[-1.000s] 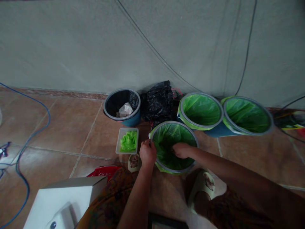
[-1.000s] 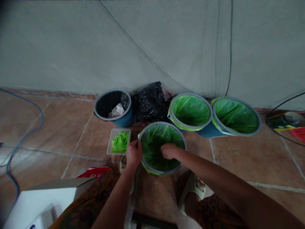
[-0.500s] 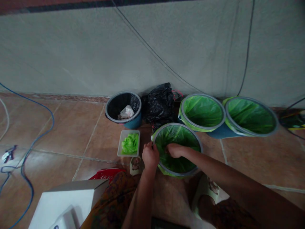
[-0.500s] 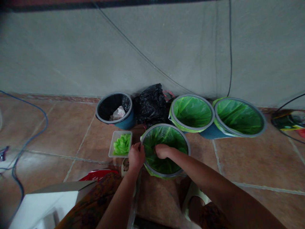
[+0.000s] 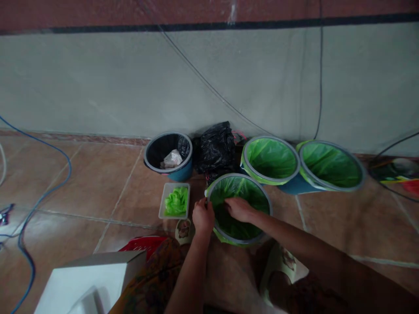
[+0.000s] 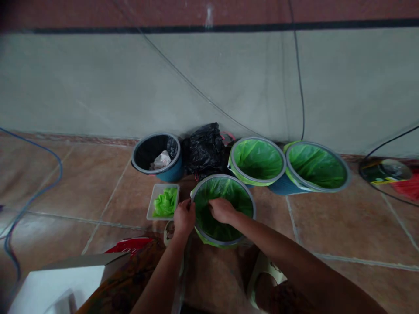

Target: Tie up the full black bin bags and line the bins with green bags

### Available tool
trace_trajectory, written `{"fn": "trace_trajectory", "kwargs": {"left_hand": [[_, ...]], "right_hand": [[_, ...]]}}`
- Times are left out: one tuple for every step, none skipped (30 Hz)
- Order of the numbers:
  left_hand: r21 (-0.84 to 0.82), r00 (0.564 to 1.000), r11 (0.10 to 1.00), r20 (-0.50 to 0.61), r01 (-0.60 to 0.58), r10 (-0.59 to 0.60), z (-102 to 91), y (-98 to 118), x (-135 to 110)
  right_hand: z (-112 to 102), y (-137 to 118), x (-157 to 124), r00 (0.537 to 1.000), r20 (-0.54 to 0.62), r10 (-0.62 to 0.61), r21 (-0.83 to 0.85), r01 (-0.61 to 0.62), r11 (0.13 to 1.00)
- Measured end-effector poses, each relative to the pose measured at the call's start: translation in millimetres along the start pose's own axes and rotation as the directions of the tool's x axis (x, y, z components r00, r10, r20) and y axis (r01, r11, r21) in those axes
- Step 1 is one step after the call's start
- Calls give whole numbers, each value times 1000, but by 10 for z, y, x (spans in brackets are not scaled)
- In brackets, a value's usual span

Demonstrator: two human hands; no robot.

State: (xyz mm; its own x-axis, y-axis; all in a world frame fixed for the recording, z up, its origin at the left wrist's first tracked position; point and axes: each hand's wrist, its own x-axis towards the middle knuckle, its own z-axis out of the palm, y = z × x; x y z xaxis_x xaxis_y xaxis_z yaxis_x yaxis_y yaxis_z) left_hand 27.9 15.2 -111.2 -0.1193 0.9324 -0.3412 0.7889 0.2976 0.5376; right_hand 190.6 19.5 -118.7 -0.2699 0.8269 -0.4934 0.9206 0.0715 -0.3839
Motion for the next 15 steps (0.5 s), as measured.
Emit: {"fn": "trace_trajectory", "kwargs": {"left_hand": [[5, 1000, 1000, -4, 5, -5, -6, 8, -11], [11, 1000, 1000, -5, 9, -9, -12, 14, -21], [20, 1000, 1000, -5, 13, -13, -15, 18, -30], [29, 1000, 999, -2, 16, -16, -16, 20, -37], [40, 1000, 999, 2, 20, -20, -15, 20, -42], [50, 1000, 998, 3, 24, -24, -11, 19, -46], [61, 1000, 998, 2, 27, -27, -5, 16, -47], [72, 1000, 997, -3, 31, -31, 3, 12, -46], [81, 999, 996, -8, 33, -32, 11, 7, -45], [88, 999, 996, -12, 33, -32, 20, 3, -43], [94, 999, 995, -13, 31, -30, 28, -2, -40], [100, 1000, 995, -12, 29, -27, 35, -6, -36], [105, 1000, 994, -9, 26, -25, 41, -9, -31], [109, 1000, 994, -6, 22, -21, 45, -12, -26], [112, 1000, 994, -2, 19, -19, 48, -14, -20]], "right_hand": [[-116, 65, 7, 996, -93, 7, -8, -8, 1000], [-233, 136, 21, 978, -210, 16, -20, -20, 1000], [-344, 209, 45, 946, -325, 20, -39, -35, 999], [-441, 280, 78, 911, -413, 20, -61, -50, 997], [-516, 346, 119, 889, -458, 16, -87, -63, 994], [-568, 402, 168, 882, -471, 9, -117, -72, 990], [-596, 449, 219, 891, -455, -1, -149, -75, 986], [-602, 486, 272, 907, -420, -9, -182, -74, 981], [-592, 514, 322, 925, -381, -17, -214, -70, 974], [-572, 534, 369, 939, -344, -22, -244, -67, 967], [-547, 548, 409, 950, -310, -26, -274, -64, 960], [-522, 559, 443, 958, -285, -25, -300, -64, 952], [-501, 567, 471, 963, -270, -23, -322, -67, 945], [-486, 573, 492, 965, -262, -21, -338, -71, 938], [-476, 578, 509, 966, -259, -19, -351, -76, 933]]}}
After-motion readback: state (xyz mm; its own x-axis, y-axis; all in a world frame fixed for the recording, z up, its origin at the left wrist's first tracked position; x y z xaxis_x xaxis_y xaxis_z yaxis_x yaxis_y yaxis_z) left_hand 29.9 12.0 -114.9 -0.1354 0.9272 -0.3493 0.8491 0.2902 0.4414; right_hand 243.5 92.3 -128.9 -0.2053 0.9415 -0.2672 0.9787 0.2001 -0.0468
